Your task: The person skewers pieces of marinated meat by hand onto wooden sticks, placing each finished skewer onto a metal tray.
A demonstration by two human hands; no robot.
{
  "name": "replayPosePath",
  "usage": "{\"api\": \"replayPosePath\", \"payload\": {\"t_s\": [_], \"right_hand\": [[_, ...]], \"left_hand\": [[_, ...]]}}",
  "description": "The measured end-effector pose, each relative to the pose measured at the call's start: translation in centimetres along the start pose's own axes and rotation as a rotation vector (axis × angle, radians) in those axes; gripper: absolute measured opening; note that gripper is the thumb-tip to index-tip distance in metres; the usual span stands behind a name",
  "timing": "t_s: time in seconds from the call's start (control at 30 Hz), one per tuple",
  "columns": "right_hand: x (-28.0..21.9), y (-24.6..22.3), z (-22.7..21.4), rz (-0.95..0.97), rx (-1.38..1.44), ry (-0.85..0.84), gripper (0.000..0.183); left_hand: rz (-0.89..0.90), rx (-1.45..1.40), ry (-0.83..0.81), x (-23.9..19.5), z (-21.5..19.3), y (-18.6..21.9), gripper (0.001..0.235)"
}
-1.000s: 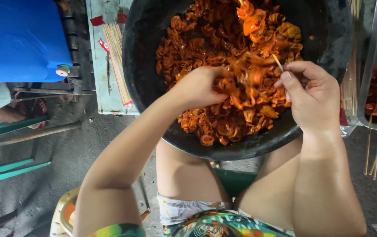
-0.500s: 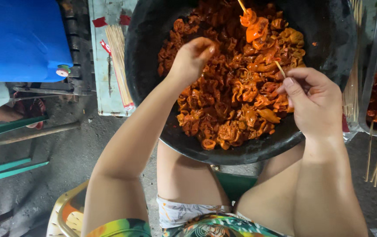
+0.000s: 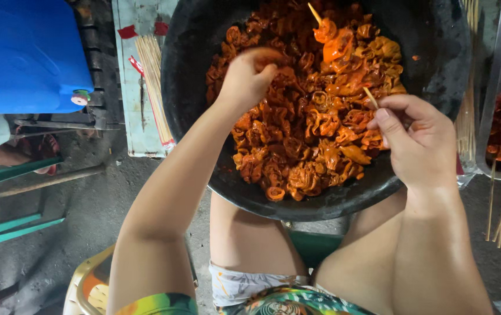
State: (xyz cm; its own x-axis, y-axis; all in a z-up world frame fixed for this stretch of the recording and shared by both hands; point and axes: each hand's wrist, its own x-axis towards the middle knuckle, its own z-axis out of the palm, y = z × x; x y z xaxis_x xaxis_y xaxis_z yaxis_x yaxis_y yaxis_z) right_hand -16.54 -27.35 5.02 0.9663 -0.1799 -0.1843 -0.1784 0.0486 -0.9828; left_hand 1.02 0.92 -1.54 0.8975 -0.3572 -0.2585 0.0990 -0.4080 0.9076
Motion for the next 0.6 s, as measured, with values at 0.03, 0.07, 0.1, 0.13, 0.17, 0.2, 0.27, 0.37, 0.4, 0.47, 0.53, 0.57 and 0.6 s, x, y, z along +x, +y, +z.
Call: {"api": "replayPosePath", "payload": {"t_s": [0.03, 0.07, 0.1, 0.13, 0.17, 0.2, 0.27, 0.37, 0.4, 0.47, 0.53, 0.57, 0.6], "right_hand": [[-0.1, 0.1, -0.1, 0.003, 0.036, 0.009, 0.015], [-0.1, 0.3, -0.1, 0.007, 0.071, 0.012, 0.015], [-0.1, 0.4, 0.0, 0.012, 0.107, 0.016, 0.015], [-0.1, 0.5, 0.0, 0.009, 0.111, 0.019, 0.015], [0.0, 0.5, 0.0, 0.005, 0.116, 0.022, 0.015], [0.1, 0.5, 0.1, -0.002, 0.120, 0.025, 0.015], [0.3, 0.4, 0.2, 0.007, 0.108, 0.022, 0.016], [0.4, 0.3, 0.0, 0.010, 0.068, 0.025, 0.016], [0.3, 0.3, 0.0, 0.015, 0.052, 0.024, 0.016], [0.3, 0.3, 0.0, 0.011, 0.073, 0.020, 0.016], [0.2, 0.2, 0.1, 0.011, 0.091, 0.013, 0.016], [0.1, 0.1, 0.1, 0.014, 0.098, 0.010, 0.016], [0.1, 0.1, 0.1, 0.017, 0.103, 0.004, 0.016]], "left_hand": [[0.048, 0.221, 0.097, 1.0, 0.1, -0.4, 0.029], [0.092, 0.441, 0.197, 2.0, 0.2, -1.0, 0.028], [0.046, 0.406, 0.229, 2.9, 0.4, -1.9, 0.029], [0.008, 0.372, 0.255, 4.3, 0.8, -2.7, 0.030], [-0.029, 0.338, 0.281, 5.9, 1.2, -3.6, 0.032], [0.072, 0.436, 0.359, 7.7, 1.6, -4.4, 0.032], [0.279, 0.630, 0.506, 10.5, 2.6, -6.2, 0.036], [0.389, 0.782, 0.571, 13.1, 3.1, -8.2, 0.032], [0.315, 0.735, 0.542, 13.2, 3.1, -8.6, 0.026], [0.164, 0.644, 0.485, 12.5, 2.4, -8.6, 0.014], [0.227, 0.518, 0.451, 10.7, 1.5, -7.8, 0.012], [0.263, 0.456, 0.436, 9.8, 1.0, -7.0, 0.011], [0.262, 0.394, 0.453, 9.0, 0.5, -6.1, 0.011]]}}
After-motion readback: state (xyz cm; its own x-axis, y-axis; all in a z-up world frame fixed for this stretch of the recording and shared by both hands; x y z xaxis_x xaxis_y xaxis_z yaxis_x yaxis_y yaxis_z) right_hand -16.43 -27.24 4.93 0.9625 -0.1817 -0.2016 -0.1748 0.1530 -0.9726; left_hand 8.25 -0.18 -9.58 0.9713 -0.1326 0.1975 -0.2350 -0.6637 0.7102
